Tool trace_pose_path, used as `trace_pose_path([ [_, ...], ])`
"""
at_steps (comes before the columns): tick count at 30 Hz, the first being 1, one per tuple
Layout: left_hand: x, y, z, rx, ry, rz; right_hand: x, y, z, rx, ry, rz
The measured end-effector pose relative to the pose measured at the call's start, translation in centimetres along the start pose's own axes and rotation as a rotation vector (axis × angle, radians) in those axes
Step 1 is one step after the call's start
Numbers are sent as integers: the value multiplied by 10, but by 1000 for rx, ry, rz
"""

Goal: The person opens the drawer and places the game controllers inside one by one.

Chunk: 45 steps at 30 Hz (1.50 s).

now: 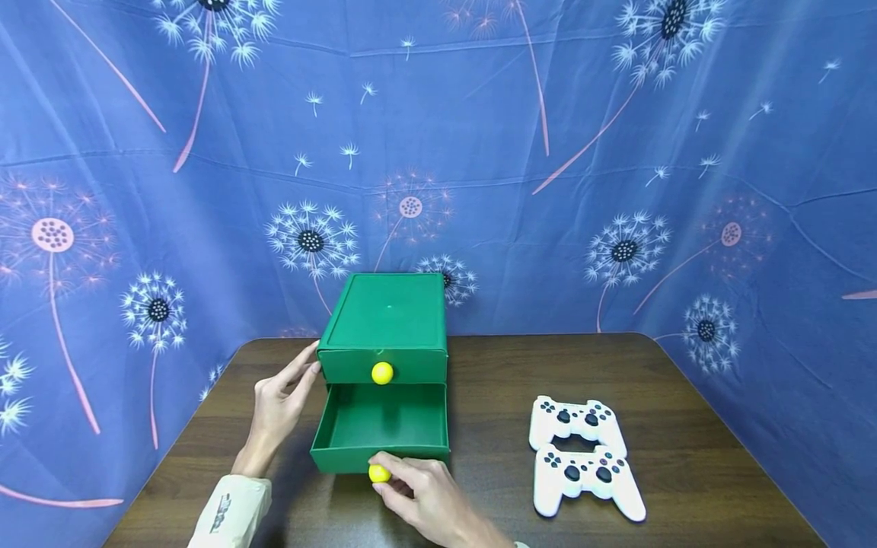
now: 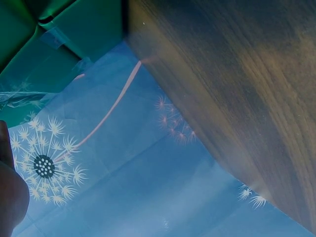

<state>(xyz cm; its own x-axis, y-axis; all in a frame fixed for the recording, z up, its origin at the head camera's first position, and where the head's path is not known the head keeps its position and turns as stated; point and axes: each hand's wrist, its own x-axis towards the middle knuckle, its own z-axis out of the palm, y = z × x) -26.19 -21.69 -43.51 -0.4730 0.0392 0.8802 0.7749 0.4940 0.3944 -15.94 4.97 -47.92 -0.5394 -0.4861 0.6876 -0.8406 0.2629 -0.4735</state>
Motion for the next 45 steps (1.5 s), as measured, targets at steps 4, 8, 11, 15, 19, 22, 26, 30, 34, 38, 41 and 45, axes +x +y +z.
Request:
trace_pose_path([
  [4,1,0,0,4,0,4,-2,-2,0,-32,15,-52],
  [8,1,0,-1,11,-4,6,-4,-3,0,-57,21,-89],
  [11,2,0,-1,6,-1,15,-4,-4,0,-63,13,-85],
  [15,2,-1,0,1,9,31,-5,-6,0,-86,12,-102],
  [19,2,-1,0,7,10,35,-6,-7,1,-100,21,-134],
  [22,2,-1,-1,10,4,29,-8,-8,1,-80,18,-133],
  [26,1,0,-2,9,-7,5,-9,-11,1,-67,6,-114],
  [30,0,1,-2,6,-14,-7,-10,-15,0,-59,-12,-78],
  [34,-1,1,-2,4,-14,-3,-10,-17,1,-51,-23,-56],
  [38,-1,2,-2,5,-21,-12,-11,-17,2,-41,-23,-51],
  [41,0,2,-2,9,-29,-21,-12,-17,2,-18,-21,-43],
  [45,0,2,-2,6,-27,-19,-13,-17,1,8,-19,-39],
])
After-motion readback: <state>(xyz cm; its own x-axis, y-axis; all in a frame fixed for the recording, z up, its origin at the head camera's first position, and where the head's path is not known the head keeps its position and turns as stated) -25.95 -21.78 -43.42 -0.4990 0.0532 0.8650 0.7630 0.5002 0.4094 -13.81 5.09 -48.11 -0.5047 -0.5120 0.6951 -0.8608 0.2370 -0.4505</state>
